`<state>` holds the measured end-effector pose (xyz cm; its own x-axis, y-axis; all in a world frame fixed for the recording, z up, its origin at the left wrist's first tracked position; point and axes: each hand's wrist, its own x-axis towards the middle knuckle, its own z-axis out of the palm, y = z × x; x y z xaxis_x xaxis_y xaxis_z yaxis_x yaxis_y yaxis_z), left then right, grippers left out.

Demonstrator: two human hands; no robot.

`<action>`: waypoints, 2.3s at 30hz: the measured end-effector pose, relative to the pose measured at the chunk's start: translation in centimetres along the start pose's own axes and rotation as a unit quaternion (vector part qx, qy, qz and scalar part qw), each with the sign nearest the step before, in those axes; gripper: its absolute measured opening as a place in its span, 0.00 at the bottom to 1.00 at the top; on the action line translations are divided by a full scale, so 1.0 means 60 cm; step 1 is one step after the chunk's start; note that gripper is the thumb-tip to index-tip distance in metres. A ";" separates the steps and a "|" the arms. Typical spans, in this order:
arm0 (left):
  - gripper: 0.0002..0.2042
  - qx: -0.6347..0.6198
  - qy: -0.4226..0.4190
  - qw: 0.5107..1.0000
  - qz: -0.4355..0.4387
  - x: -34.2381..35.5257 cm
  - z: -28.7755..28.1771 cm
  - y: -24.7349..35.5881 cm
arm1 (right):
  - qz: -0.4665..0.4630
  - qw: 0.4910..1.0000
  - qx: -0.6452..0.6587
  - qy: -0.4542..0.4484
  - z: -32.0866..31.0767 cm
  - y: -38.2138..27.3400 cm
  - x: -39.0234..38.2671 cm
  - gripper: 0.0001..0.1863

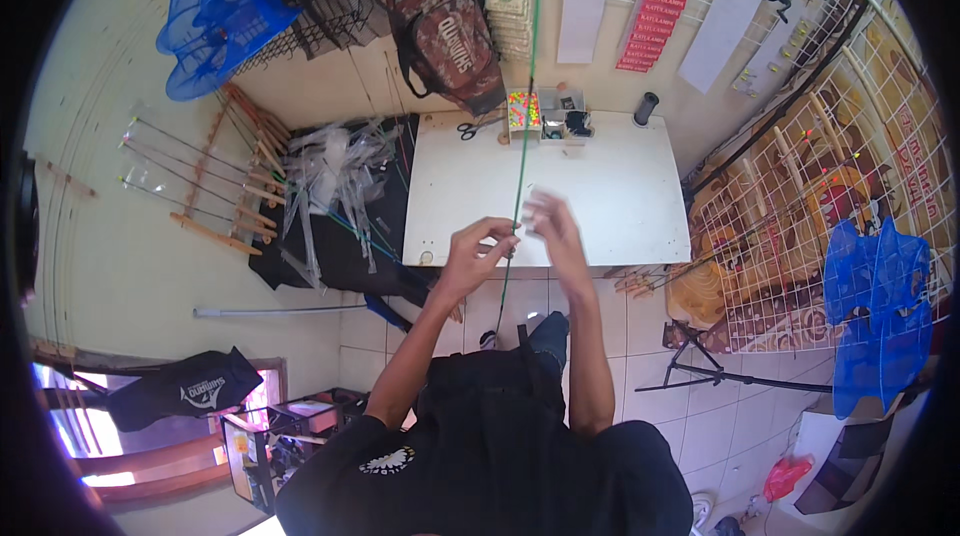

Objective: Repairing or assembling the tip of a fishing rod by wrapping it with thread for attachment.

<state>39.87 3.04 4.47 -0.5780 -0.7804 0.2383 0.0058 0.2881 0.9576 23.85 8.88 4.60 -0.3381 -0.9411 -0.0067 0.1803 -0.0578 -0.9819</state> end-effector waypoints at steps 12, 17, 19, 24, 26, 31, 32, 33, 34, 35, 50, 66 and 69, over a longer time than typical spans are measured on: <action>0.13 -0.096 0.068 0.986 0.120 0.237 -0.024 0.198 | 0.041 0.987 -0.139 -0.069 -0.019 0.159 -0.066 0.11; 0.23 -0.159 0.041 0.973 0.160 0.303 -0.003 0.251 | -0.014 0.986 -0.163 -0.037 -0.035 0.024 -0.017 0.10; 0.25 -0.149 0.033 0.973 0.173 0.316 0.013 0.239 | -0.053 0.984 -0.168 -0.030 -0.053 0.001 0.008 0.10; 0.28 -0.087 -0.029 0.992 0.088 0.327 0.050 0.153 | -0.095 0.980 -0.175 -0.008 -0.088 -0.039 0.074 0.12; 0.27 -0.066 -0.034 0.995 0.070 0.327 0.067 0.119 | -0.095 0.980 -0.175 -0.009 -0.100 -0.045 0.102 0.14; 0.26 -0.006 -0.004 1.000 0.013 0.326 0.110 0.053 | -0.122 0.978 -0.166 -0.012 -0.138 -0.024 0.166 0.15; 0.25 0.007 0.005 1.000 0.012 0.329 0.119 0.044 | -0.131 0.979 -0.157 -0.002 -0.145 -0.016 0.180 0.15; 0.25 0.007 0.006 1.000 0.009 0.332 0.128 0.038 | -0.139 0.979 -0.149 0.008 -0.151 -0.009 0.191 0.15; 0.25 -0.004 0.015 1.000 -0.005 0.334 0.135 0.031 | -0.137 0.980 -0.145 0.009 -0.158 -0.003 0.199 0.15; 0.25 -0.013 0.028 0.999 -0.018 0.335 0.140 0.025 | -0.135 0.980 -0.145 0.004 -0.161 0.001 0.205 0.15; 0.15 0.016 0.063 0.998 -0.024 0.383 0.172 -0.037 | -0.108 0.978 -0.177 -0.034 -0.213 0.030 0.268 0.16; 0.17 0.025 0.071 0.996 -0.048 0.399 0.175 -0.022 | -0.053 0.975 -0.207 -0.058 -0.236 0.049 0.267 0.12; 0.18 0.034 0.086 0.995 -0.045 0.399 0.179 -0.019 | -0.062 0.973 -0.216 -0.050 -0.236 0.050 0.262 0.14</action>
<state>17.26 -10.00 7.36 -0.4260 -0.8862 0.1821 -0.0975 0.2451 0.9646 6.02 -1.40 -1.16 -0.2367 -0.9648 0.1148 -0.2691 -0.0485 -0.9619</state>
